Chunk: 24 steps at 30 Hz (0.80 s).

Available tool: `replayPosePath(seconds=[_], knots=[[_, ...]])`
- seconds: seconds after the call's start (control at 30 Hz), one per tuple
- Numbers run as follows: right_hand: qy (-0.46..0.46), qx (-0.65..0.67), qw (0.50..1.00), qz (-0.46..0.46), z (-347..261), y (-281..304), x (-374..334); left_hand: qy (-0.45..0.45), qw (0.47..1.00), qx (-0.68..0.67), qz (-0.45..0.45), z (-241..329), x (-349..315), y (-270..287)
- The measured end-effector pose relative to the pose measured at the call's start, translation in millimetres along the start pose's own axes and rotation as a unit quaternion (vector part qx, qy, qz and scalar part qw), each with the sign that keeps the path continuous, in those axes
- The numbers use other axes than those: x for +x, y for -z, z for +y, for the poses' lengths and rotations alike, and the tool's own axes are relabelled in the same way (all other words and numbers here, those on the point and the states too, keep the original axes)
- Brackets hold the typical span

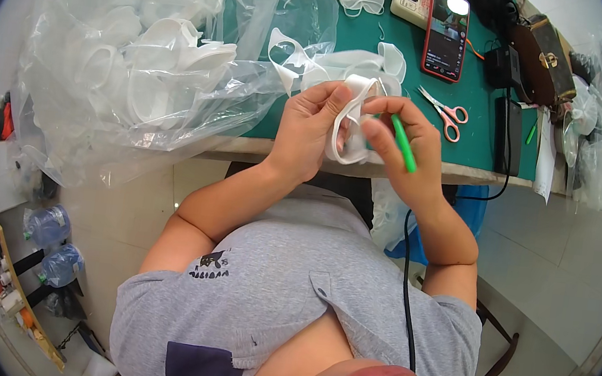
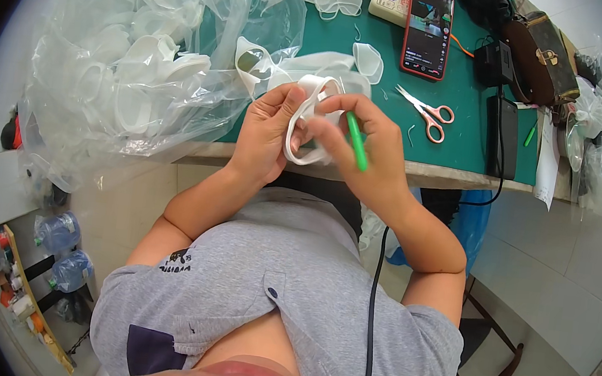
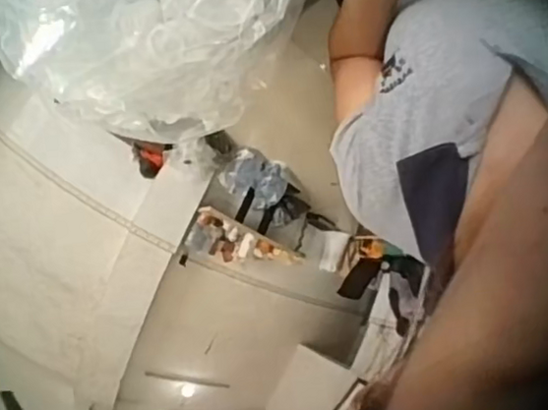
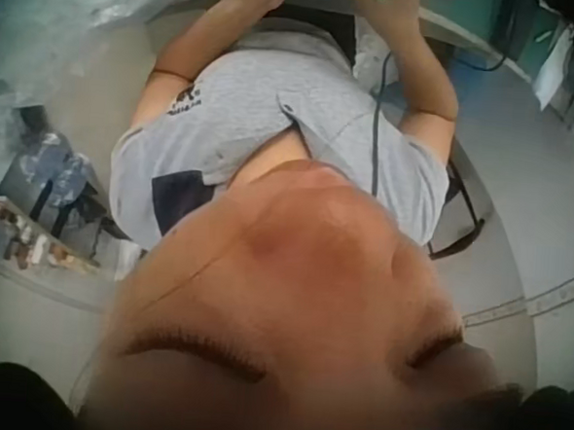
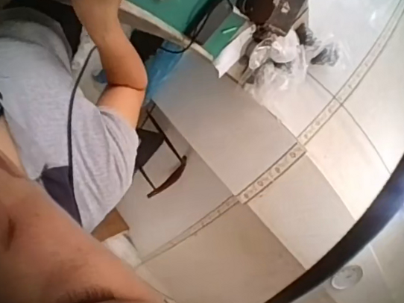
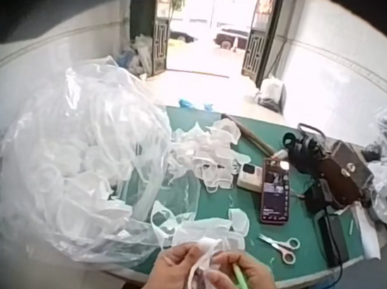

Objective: Trimming and cleaning excess material from white plastic molded parts using a deburring tool and scissors.

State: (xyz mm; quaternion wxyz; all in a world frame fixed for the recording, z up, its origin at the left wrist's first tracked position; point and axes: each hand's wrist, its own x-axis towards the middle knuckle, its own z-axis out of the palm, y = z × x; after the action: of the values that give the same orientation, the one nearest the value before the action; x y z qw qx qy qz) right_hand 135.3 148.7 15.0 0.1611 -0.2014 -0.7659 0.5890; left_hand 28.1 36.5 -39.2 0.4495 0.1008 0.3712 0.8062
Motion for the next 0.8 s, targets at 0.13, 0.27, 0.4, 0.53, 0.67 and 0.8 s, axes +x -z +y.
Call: replayPosePath(seconds=[0.13, 0.27, 0.4, 0.53, 0.67, 0.8], knots=[[-0.01, -0.041, 0.999, -0.007, 2, -6, 1, -0.036, 0.996, 0.061, 0.048, -3, -2, -11], [0.075, -0.116, 0.99, 0.005, 5, -7, 0, -0.045, 0.994, 0.067, 0.07, -1, -3, -17], [0.329, -0.292, 0.884, 0.157, 9, 12, 20, 0.027, 0.998, -0.048, 0.017, 3, -7, -12], [0.283, -0.3, 0.874, 0.258, -2, 34, 32, 0.074, 0.991, -0.11, -0.001, 13, -7, -8], [0.416, -0.251, 0.828, 0.279, -15, 45, 68, 0.146, 0.966, -0.208, -0.053, 18, -1, -7], [0.312, -0.271, 0.908, 0.074, -33, 29, 113, 0.229, 0.905, -0.342, -0.111, 15, -2, -4]])
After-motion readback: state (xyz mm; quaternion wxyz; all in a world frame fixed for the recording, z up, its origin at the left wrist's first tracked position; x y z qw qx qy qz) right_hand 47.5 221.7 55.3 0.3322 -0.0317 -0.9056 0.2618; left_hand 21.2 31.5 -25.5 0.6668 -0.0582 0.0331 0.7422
